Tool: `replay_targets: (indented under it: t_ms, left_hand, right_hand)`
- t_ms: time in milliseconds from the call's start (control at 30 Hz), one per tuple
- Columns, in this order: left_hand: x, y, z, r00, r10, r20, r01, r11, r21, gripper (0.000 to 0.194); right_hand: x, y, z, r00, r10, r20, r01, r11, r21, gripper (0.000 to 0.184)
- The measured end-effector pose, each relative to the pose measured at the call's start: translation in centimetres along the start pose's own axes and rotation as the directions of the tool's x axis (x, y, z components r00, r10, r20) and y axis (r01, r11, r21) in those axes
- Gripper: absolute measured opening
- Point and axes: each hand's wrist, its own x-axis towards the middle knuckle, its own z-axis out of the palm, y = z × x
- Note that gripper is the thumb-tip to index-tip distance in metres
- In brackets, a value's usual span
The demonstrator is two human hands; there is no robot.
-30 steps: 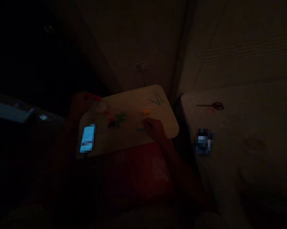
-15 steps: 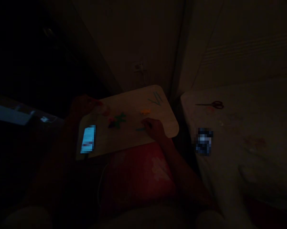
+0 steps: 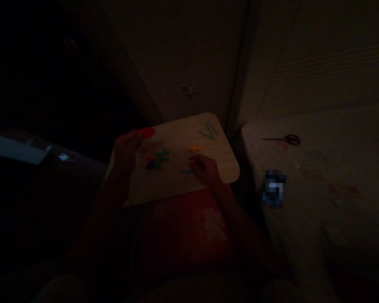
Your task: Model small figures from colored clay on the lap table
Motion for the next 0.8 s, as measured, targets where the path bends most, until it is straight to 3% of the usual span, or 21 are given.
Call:
replay_targets:
  t_ms: [67,167,267,333,533,700,800]
  left_hand:
    - [-3.8,-0.7,3.5,0.992,-0.077,0.098,0.093,0.981,-0.168,0.039]
    - [-8.5,-2.1,8.2,0.966,-0.198,0.169,0.25,0.885,-0.394,0.042]
    - [-11.4,-3.0,11.1,0.95,-0.233,0.205,0.305,0.824,-0.478,0.038]
    - [-12.4,-3.1,11.8,0.936,-0.228,0.268,0.33,0.834,-0.443,0.036]
    - [-12.8,-2.9,11.5,0.922,-0.25,0.296,0.346,0.877,-0.334,0.031]
    - [-13.1,-3.1,11.5,0.937,-0.255,0.239,0.32,0.901,-0.292,0.023]
    - [-13.3,-2.9,11.5,0.961,-0.227,0.16,0.262,0.932,-0.25,0.019]
  right_hand:
    - [-0.2,-0.5,0.1,0.998,0.041,-0.041,-0.035,0.989,0.14,0.027]
    - [-0.4,-1.3,0.1,0.995,0.081,-0.063,-0.058,0.953,0.298,0.03]
    - [-0.8,-1.9,-0.2,0.99,0.11,-0.085,-0.076,0.94,0.332,0.029]
    - [-1.0,-2.1,-0.4,0.983,0.135,-0.122,-0.089,0.942,0.324,0.028]
    - [-1.2,-2.1,-0.6,0.966,0.185,-0.183,-0.123,0.944,0.306,0.016]
    - [-1.3,-1.8,-0.5,0.95,0.175,-0.257,-0.13,0.974,0.184,0.012]
    - [-1.8,-2.2,-0.4,0.956,0.051,-0.289,-0.059,0.998,-0.019,0.013]
